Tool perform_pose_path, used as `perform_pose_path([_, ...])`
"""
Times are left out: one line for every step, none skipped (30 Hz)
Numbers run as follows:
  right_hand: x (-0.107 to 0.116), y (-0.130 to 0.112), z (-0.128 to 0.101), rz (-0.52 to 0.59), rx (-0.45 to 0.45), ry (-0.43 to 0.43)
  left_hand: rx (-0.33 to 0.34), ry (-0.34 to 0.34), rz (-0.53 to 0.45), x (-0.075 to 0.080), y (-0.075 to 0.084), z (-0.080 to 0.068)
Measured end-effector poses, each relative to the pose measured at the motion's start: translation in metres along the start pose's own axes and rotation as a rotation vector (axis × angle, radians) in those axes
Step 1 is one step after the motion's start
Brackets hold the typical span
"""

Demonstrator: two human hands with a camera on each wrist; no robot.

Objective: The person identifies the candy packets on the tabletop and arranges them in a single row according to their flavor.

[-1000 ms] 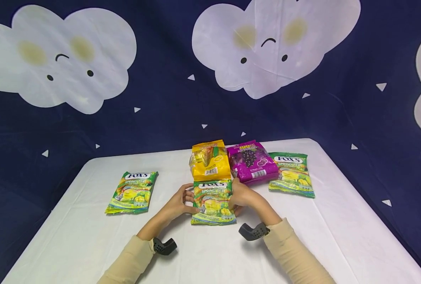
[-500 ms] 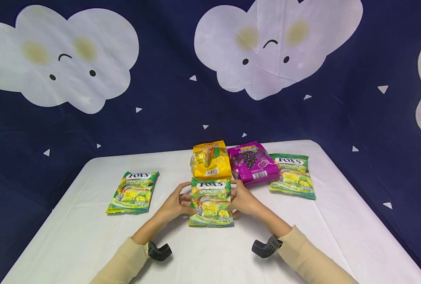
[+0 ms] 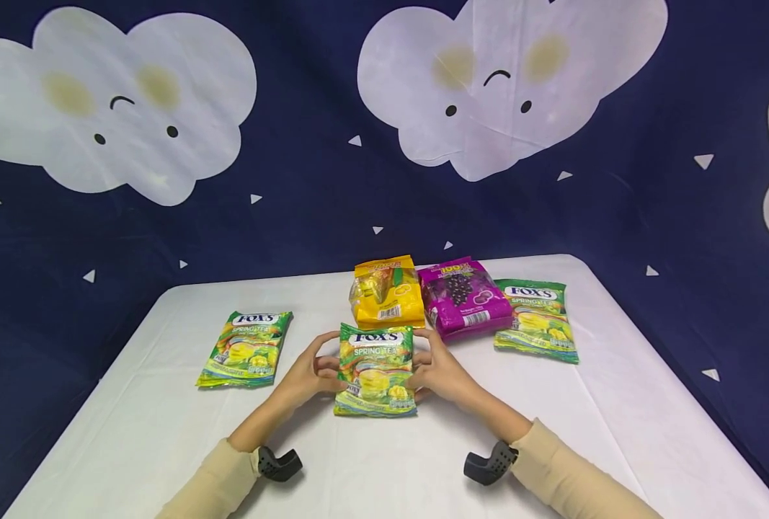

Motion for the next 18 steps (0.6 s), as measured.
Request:
perform_pose_path([-0.001,0.000,0.000,0.005,0.006,-0.001,-0.004,0.004,-0.004,0.001,-0.003,0.001])
perform_pose_path([-0.002,0.000,0.000,0.008,0.013,-0.004,-0.011,0.009,-0.005,0.003,-0.005,0.003])
perform_pose_path([-0.003,0.000,0.000,0.012,0.020,-0.007,-0.016,0.013,-0.005,0.005,-0.008,0.004])
perform_pose_path([-0.004,0.001,0.001,0.016,0.026,-0.007,-0.018,0.016,-0.004,0.006,-0.009,0.005])
perform_pose_path([-0.006,-0.003,0.000,0.019,0.030,-0.007,-0.012,0.023,0.003,0.007,-0.006,0.003])
perform_pose_path([-0.008,-0.003,0.000,0.023,0.031,-0.005,-0.009,0.029,0.005,0.008,-0.006,0.003])
perform_pose_path([-0.009,-0.003,0.001,0.024,0.034,-0.003,-0.010,0.033,0.007,0.009,-0.006,0.003])
perform_pose_path([-0.009,-0.003,0.002,0.024,0.039,-0.002,-0.010,0.035,0.004,0.011,-0.006,0.004])
perform_pose_path([-0.010,-0.003,0.003,0.025,0.043,0.000,-0.007,0.040,0.004,0.012,-0.006,0.004])
perform_pose_path([-0.011,-0.003,0.005,0.025,0.046,0.002,-0.003,0.046,0.006,0.013,-0.006,0.004])
perform_pose_path([-0.013,-0.003,0.006,0.025,0.048,0.005,-0.001,0.051,0.010,0.014,-0.006,0.004])
perform_pose_path([-0.013,0.001,0.009,0.024,0.050,0.007,-0.003,0.053,0.004,0.016,-0.010,0.006])
perform_pose_path([-0.014,0.001,0.010,0.024,0.052,0.007,0.001,0.056,0.001,0.017,-0.010,0.006])
perform_pose_path([-0.016,0.001,0.011,0.025,0.053,0.008,0.003,0.060,-0.001,0.019,-0.010,0.005])
perform_pose_path([-0.017,0.000,0.012,0.025,0.053,0.010,0.007,0.063,-0.005,0.020,-0.010,0.005])
perform_pose_path([-0.019,0.000,0.013,0.026,0.052,0.010,0.008,0.062,-0.010,0.022,-0.009,0.005])
perform_pose_path([-0.020,0.000,0.014,0.027,0.050,0.012,0.007,0.061,-0.020,0.023,-0.009,0.004])
perform_pose_path([-0.021,0.000,0.015,0.030,0.049,0.012,0.008,0.061,-0.025,0.025,-0.009,0.004])
Point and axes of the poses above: each hand's wrist, its own z-axis towards the middle knuckle, its own x-axis out of the back of the hand, y = z × x, the point moved 3 cm from there along z, towards the middle knuckle, and after that the axes turned 8 degrees about x, right-handed, at the moved point
